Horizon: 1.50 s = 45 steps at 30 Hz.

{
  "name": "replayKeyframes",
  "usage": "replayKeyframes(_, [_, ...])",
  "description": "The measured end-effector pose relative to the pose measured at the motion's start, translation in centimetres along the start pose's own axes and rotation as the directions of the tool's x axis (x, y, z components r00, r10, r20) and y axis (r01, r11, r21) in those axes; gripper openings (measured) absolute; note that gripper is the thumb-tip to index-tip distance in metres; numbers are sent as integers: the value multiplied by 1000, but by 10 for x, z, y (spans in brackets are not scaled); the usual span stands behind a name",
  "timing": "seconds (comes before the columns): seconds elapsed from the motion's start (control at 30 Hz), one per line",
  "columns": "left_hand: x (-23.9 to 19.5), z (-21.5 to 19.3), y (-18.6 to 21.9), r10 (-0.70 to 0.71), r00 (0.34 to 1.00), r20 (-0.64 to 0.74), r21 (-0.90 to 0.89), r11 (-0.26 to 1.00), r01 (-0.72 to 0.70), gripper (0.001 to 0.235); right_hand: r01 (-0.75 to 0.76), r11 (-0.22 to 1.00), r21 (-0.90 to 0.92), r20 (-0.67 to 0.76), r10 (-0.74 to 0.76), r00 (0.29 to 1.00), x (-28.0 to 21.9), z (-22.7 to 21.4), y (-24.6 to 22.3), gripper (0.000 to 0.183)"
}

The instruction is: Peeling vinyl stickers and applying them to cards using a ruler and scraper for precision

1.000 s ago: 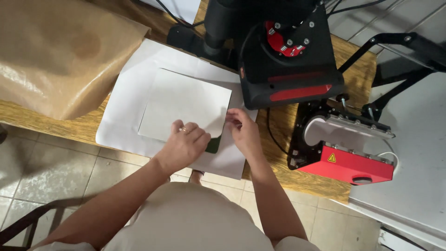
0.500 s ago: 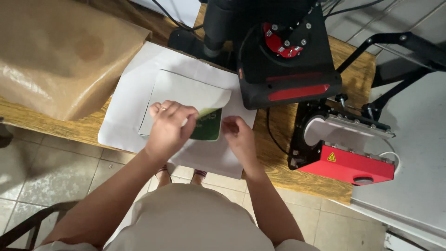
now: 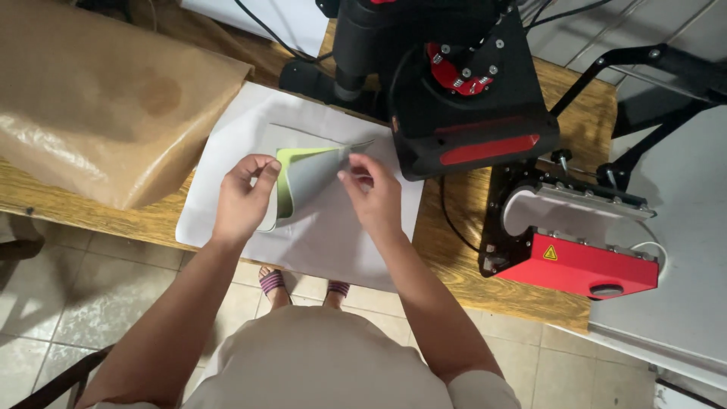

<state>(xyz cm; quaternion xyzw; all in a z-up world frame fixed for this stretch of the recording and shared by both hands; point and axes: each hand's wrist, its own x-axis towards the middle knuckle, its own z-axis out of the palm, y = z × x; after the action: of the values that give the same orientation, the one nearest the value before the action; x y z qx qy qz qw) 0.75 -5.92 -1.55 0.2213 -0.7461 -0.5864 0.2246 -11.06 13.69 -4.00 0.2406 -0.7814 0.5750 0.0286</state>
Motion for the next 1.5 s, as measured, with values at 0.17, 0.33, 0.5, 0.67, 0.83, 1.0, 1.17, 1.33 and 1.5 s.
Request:
replayKeyframes(0.17, [1, -2, -3, -24, 1000, 8, -35, 999, 24, 10, 208, 962, -179, 28, -206, 978, 15, 6, 5, 33])
replayKeyframes(0.33, [-1, -2, -4, -15, 999, 29, -2, 1000, 15, 11, 372, 904, -212, 122, -353, 927, 32, -3, -8, 30])
replayKeyframes(0.5, [-4, 4, 15, 13, 998, 69, 40, 999, -15, 13, 526, 831, -181, 214, -489, 846, 45, -16, -43, 27])
replayKeyframes(0.67, [6, 10, 43, 104, 986, 127, 88, 989, -116, 11, 666, 731, -147, 260, -621, 739, 46, -25, -78, 16])
replayKeyframes(0.83, [25, -9, 87, 188, 974, 123, 111, 973, -202, 8, 664, 720, -201, 192, -636, 748, 46, -37, -90, 20])
replayKeyframes(1.0, [34, -22, 118, 224, 972, 67, 113, 967, -230, 8, 655, 728, -201, 127, -644, 754, 41, -54, -113, 18])
replayKeyframes(1.17, [34, -36, 143, 183, 983, 12, 113, 976, -183, 11, 701, 689, -183, 14, -711, 703, 41, -64, -119, 13])
replayKeyframes(1.33, [13, -46, 174, 180, 977, -117, 70, 982, -173, 13, 676, 736, -25, 76, -673, 736, 29, -62, -130, 10])
replayKeyframes(1.5, [-28, -52, 193, 226, 938, -264, 60, 974, -218, 14, 341, 849, 405, 310, -478, 822, 4, -35, -142, 16])
